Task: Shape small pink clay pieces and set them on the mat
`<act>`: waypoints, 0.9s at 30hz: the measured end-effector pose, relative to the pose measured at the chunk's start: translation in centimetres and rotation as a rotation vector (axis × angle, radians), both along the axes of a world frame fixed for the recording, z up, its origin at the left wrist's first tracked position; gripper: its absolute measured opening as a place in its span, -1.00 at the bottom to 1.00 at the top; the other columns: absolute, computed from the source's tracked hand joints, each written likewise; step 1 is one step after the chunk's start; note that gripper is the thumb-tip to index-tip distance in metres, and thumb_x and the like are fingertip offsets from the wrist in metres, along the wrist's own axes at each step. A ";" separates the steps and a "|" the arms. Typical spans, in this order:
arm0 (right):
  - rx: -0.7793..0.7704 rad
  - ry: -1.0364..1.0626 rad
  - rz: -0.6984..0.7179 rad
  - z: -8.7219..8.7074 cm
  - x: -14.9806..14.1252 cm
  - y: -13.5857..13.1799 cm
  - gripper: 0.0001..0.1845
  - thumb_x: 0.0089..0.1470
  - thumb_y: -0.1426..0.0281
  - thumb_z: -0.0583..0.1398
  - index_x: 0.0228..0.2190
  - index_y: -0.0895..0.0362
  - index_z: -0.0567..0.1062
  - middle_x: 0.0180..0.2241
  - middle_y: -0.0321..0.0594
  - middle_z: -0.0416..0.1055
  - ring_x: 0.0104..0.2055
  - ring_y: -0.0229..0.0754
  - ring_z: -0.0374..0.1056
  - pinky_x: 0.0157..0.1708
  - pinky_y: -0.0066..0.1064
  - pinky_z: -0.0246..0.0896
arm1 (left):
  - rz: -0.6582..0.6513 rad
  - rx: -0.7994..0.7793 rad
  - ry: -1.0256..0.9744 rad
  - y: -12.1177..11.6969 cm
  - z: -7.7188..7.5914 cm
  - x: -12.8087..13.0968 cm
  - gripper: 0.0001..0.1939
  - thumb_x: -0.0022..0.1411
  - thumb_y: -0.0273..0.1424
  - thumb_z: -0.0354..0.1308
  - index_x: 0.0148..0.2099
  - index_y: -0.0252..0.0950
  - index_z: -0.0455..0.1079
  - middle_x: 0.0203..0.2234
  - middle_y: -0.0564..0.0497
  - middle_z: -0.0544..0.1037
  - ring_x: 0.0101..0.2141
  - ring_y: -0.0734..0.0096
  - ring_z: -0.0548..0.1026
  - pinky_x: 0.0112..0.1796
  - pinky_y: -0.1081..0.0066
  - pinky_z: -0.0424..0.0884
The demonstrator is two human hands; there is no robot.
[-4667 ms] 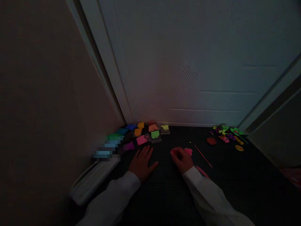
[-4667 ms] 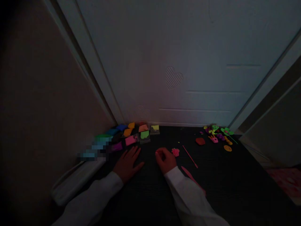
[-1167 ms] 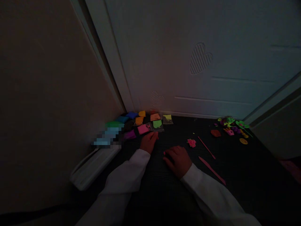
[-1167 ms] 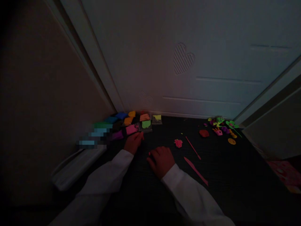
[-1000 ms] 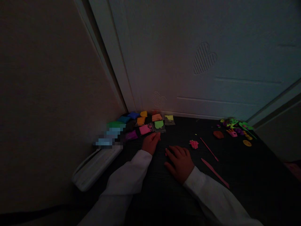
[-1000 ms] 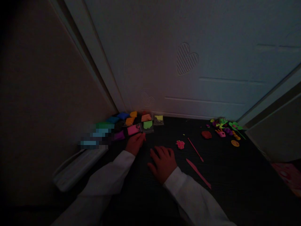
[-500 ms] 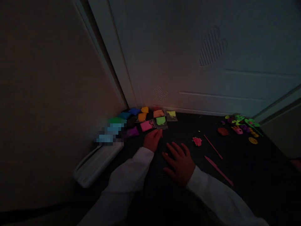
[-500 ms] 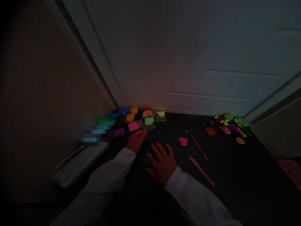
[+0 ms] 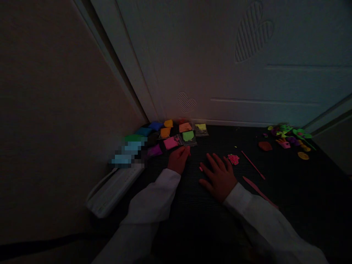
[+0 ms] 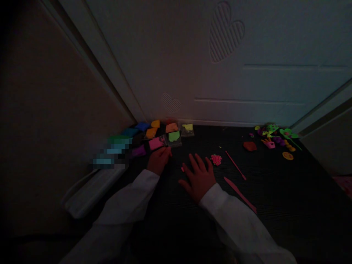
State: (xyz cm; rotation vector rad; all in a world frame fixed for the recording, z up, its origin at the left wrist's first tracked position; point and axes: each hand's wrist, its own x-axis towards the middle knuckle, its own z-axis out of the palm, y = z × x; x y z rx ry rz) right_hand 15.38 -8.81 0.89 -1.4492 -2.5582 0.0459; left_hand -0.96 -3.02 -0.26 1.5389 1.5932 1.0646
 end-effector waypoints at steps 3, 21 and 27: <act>-0.016 0.002 0.129 0.0 -0.2 -0.2 -0.42 -0.10 0.02 -0.07 -0.06 0.01 0.17 0.09 -0.18 -0.17 0.10 0.01 -0.29 -0.03 -0.01 -0.50 | 0.007 0.002 -0.001 0.0 0.0 0.0 -0.63 0.05 -0.15 -0.20 -0.57 -0.30 0.19 -0.80 0.17 0.12 -0.69 0.60 0.14 -0.62 0.54 0.07; 0.021 -0.001 0.035 -0.1 -0.1 0.4 -0.46 -0.06 0.06 -0.10 -0.05 -0.01 0.14 0.09 -0.17 -0.18 0.10 0.00 -0.28 -0.03 -0.02 -0.48 | -0.047 -0.022 -0.010 -0.2 0.9 -0.1 -0.64 0.04 -0.16 -0.19 -0.57 -0.30 0.20 -0.81 0.17 0.15 -0.70 0.59 0.15 -0.62 0.54 0.08; -0.001 0.003 0.079 -0.4 -0.1 0.3 -0.46 -0.06 0.06 -0.10 -0.04 -0.02 0.12 0.09 -0.17 -0.15 0.09 -0.02 -0.25 -0.03 -0.03 -0.46 | -0.028 -0.022 0.018 -0.2 0.9 -0.2 -0.64 0.04 -0.15 -0.19 -0.57 -0.30 0.21 -0.82 0.17 0.15 -0.70 0.59 0.15 -0.62 0.53 0.08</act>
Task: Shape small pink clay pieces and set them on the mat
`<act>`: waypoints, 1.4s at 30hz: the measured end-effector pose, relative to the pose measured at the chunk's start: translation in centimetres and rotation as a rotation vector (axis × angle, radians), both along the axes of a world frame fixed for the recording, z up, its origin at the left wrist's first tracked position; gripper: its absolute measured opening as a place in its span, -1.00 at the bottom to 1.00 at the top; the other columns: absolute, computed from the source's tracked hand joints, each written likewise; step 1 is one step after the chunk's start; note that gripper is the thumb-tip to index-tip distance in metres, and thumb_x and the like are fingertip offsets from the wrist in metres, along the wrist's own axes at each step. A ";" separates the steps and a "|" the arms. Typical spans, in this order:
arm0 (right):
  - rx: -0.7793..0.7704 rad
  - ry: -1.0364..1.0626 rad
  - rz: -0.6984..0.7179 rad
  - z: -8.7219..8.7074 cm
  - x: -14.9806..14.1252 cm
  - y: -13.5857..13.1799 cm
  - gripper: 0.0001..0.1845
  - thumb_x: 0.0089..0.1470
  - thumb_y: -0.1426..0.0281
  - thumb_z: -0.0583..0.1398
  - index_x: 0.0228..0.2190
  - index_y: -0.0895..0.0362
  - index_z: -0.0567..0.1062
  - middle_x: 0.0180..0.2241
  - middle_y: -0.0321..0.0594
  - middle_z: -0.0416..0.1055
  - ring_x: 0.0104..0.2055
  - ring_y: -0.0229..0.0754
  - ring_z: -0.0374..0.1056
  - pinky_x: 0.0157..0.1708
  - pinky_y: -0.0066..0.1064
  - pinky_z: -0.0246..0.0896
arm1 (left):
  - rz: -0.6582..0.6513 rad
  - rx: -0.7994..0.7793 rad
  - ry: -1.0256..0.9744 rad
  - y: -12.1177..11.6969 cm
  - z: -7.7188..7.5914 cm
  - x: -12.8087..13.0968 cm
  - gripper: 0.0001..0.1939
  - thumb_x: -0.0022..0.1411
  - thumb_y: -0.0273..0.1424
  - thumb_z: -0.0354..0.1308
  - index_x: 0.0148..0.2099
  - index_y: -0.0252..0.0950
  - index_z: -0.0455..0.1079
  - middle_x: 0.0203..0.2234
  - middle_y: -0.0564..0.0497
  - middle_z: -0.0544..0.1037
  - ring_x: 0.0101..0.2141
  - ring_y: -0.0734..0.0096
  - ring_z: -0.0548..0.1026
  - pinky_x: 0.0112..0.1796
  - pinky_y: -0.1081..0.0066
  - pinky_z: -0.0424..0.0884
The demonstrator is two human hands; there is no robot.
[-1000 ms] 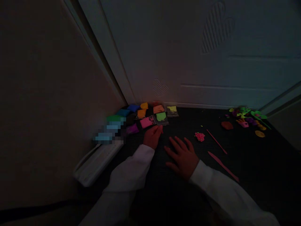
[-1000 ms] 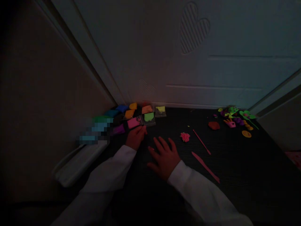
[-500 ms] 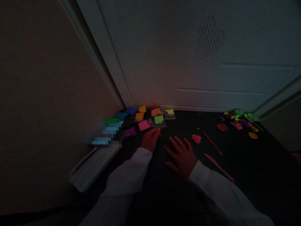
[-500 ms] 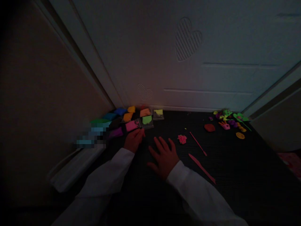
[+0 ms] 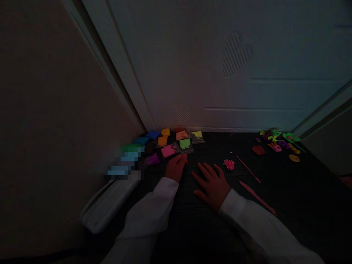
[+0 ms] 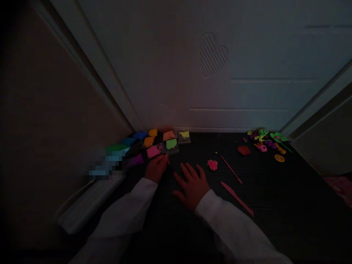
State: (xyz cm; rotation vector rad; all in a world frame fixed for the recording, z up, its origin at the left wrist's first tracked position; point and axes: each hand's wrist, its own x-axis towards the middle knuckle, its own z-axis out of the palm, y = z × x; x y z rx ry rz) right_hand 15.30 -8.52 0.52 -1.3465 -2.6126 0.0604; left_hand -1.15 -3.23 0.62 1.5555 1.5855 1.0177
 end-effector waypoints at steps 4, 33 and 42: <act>0.003 0.005 -0.012 0.0 0.1 0.1 -0.44 -0.07 0.05 -0.09 -0.03 0.00 0.12 0.09 -0.16 -0.16 0.09 -0.01 -0.27 -0.03 -0.03 -0.48 | 0.006 0.015 -0.005 0.2 -0.6 0.0 -0.65 0.04 -0.16 -0.18 -0.57 -0.30 0.21 -0.81 0.17 0.15 -0.71 0.60 0.15 -0.63 0.54 0.07; -0.053 -0.003 0.024 0.1 0.2 0.1 -0.37 -0.12 -0.03 -0.15 -0.01 -0.03 0.06 0.10 -0.14 -0.23 0.09 0.02 -0.28 -0.04 -0.02 -0.51 | 0.006 0.033 -0.002 0.5 -1.3 -0.1 -0.64 0.04 -0.14 -0.18 -0.56 -0.30 0.21 -0.81 0.17 0.15 -0.71 0.60 0.14 -0.63 0.53 0.06; -0.032 -0.007 -0.044 0.0 0.1 0.2 -0.36 -0.09 0.00 -0.15 -0.01 0.04 0.06 0.09 -0.11 -0.20 0.09 0.00 -0.29 -0.04 -0.04 -0.51 | 0.004 0.038 -0.005 0.5 -1.4 -0.1 -0.64 0.04 -0.15 -0.18 -0.56 -0.30 0.20 -0.80 0.18 0.12 -0.72 0.61 0.12 -0.64 0.54 0.04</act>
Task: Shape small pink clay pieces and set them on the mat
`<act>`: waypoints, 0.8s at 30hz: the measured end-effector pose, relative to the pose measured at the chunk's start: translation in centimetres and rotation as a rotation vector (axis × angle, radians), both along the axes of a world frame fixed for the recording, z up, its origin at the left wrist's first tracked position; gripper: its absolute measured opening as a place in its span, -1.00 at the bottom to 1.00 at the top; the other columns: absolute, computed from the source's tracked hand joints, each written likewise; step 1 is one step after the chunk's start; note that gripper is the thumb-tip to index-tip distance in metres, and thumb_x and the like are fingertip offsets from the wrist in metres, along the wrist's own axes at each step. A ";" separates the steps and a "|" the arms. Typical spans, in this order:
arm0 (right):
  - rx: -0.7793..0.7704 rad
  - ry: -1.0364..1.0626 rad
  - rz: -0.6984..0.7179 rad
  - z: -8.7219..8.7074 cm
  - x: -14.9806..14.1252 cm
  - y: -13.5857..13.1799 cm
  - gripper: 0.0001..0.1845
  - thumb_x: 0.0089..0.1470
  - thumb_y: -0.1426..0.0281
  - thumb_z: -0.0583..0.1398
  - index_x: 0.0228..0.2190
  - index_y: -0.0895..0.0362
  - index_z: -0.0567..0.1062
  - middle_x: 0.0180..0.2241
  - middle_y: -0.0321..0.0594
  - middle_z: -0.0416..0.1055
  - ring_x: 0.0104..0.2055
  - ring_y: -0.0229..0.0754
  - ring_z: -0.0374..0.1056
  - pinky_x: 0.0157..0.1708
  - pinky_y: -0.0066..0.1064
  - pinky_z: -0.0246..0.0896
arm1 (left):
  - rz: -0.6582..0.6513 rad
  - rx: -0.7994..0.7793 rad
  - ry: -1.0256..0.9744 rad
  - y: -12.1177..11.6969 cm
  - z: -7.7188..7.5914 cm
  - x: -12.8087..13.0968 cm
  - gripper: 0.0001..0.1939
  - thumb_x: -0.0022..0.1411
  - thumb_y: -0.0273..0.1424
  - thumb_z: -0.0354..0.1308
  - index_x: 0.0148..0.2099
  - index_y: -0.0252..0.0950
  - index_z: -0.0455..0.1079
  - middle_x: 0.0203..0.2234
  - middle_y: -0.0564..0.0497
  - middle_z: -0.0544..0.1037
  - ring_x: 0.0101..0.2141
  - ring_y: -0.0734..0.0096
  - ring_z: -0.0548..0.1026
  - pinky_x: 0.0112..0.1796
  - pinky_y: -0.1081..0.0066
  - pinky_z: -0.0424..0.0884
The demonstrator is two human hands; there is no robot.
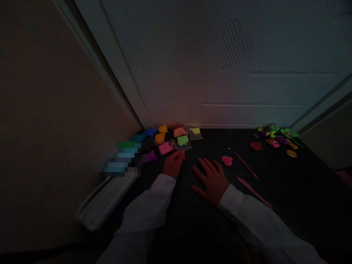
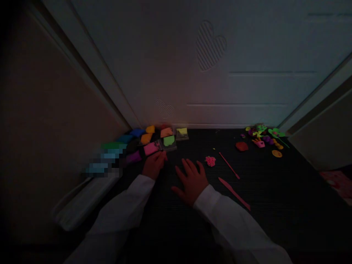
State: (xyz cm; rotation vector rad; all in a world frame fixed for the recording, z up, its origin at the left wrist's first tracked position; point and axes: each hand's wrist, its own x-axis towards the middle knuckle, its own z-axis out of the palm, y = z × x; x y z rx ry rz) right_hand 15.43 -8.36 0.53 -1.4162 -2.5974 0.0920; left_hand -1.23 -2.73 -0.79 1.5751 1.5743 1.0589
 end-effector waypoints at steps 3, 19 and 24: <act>-0.009 -0.001 0.094 0.0 0.0 0.0 -0.41 -0.10 -0.01 -0.15 -0.03 -0.05 0.09 0.10 -0.18 -0.20 0.09 -0.02 -0.27 -0.03 -0.05 -0.51 | 0.004 0.005 -0.009 0.0 -0.2 0.0 -0.65 0.04 -0.15 -0.18 -0.56 -0.30 0.19 -0.81 0.18 0.10 -0.72 0.60 0.11 -0.64 0.54 0.04; 0.018 -0.016 -0.077 0.3 -0.2 -0.1 -0.37 -0.10 -0.01 -0.14 -0.02 0.04 0.09 0.09 -0.11 -0.19 0.09 0.03 -0.27 -0.04 -0.02 -0.53 | 0.012 0.001 -0.003 -0.1 0.2 0.0 -0.64 0.03 -0.15 -0.18 -0.56 -0.30 0.22 -0.80 0.16 0.17 -0.69 0.59 0.16 -0.62 0.53 0.07; 0.011 -0.027 -0.012 0.4 -0.3 0.0 -0.39 -0.10 0.00 -0.12 -0.03 0.00 0.11 0.09 -0.15 -0.16 0.09 0.02 -0.27 -0.04 -0.02 -0.54 | 0.012 -0.005 -0.010 -0.1 0.3 0.1 -0.63 0.03 -0.14 -0.18 -0.57 -0.30 0.21 -0.80 0.17 0.16 -0.70 0.59 0.15 -0.62 0.53 0.07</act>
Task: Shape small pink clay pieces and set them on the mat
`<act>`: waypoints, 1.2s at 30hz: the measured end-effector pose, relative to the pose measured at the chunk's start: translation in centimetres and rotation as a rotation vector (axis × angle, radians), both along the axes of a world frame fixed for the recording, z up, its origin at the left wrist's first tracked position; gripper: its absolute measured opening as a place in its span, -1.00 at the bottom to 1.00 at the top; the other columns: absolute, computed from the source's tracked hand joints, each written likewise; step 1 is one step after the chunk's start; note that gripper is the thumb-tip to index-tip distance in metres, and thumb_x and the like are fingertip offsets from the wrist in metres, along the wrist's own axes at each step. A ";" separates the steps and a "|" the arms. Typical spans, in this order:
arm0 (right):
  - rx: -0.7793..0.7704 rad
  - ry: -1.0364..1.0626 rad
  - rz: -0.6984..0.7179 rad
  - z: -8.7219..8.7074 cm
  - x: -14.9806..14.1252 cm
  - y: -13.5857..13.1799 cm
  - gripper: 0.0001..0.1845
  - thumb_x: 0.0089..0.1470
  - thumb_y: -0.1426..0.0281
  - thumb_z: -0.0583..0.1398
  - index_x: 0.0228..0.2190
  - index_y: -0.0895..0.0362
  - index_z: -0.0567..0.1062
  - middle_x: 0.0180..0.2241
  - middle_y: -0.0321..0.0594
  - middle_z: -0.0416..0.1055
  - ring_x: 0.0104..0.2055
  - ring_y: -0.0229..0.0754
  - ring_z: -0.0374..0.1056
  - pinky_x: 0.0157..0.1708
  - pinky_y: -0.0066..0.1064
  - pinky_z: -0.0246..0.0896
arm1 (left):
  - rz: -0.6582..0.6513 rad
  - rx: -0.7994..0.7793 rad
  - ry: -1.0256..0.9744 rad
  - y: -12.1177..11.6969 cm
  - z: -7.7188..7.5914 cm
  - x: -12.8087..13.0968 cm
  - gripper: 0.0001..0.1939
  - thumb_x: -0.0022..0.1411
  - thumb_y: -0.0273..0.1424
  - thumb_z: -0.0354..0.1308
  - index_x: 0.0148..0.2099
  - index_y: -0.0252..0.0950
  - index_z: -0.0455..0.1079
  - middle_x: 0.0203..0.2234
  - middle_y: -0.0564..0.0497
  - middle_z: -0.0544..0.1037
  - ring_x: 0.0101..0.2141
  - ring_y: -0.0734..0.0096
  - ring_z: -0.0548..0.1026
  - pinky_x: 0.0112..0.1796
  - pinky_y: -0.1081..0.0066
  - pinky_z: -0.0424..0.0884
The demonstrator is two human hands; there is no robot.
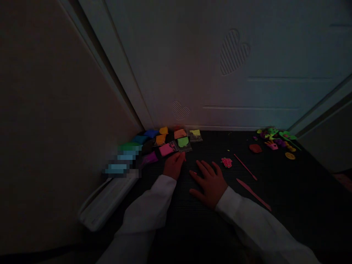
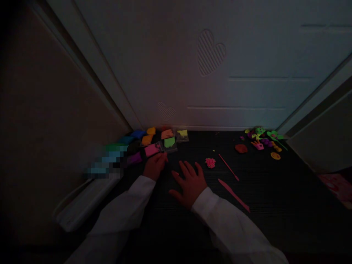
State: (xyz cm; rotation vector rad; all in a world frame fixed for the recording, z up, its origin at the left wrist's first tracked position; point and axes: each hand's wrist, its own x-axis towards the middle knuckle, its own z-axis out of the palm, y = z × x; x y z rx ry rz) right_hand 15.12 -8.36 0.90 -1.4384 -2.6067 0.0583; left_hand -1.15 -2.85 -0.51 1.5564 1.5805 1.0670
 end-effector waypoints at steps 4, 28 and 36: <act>0.031 0.010 -0.135 -0.4 0.2 0.4 -0.39 -0.07 0.02 -0.16 -0.02 0.07 0.10 0.08 -0.10 -0.15 0.09 0.02 -0.28 -0.04 -0.02 -0.53 | 0.002 0.008 -0.001 0.1 -0.2 0.0 -0.64 0.03 -0.14 -0.18 -0.56 -0.30 0.21 -0.81 0.17 0.14 -0.70 0.58 0.15 -0.63 0.53 0.06; 0.009 0.148 0.004 -0.9 -1.1 2.6 -0.71 0.01 0.41 -0.07 -0.23 0.06 0.34 -0.25 -0.22 0.31 -0.20 -0.23 0.15 -0.23 -0.36 -0.02 | 0.038 0.062 0.003 -0.2 0.2 0.5 -0.63 0.02 -0.14 -0.18 -0.58 -0.30 0.21 -0.82 0.18 0.13 -0.71 0.59 0.15 -0.63 0.55 0.07; 0.000 0.230 0.037 -1.9 -0.8 2.4 -0.68 0.01 0.44 -0.07 -0.16 0.09 0.27 -0.31 -0.22 0.31 -0.24 -0.28 0.19 -0.25 -0.42 0.02 | 0.031 0.067 0.001 -0.5 0.2 0.2 -0.64 0.02 -0.16 -0.18 -0.58 -0.31 0.21 -0.82 0.18 0.13 -0.70 0.59 0.15 -0.63 0.55 0.07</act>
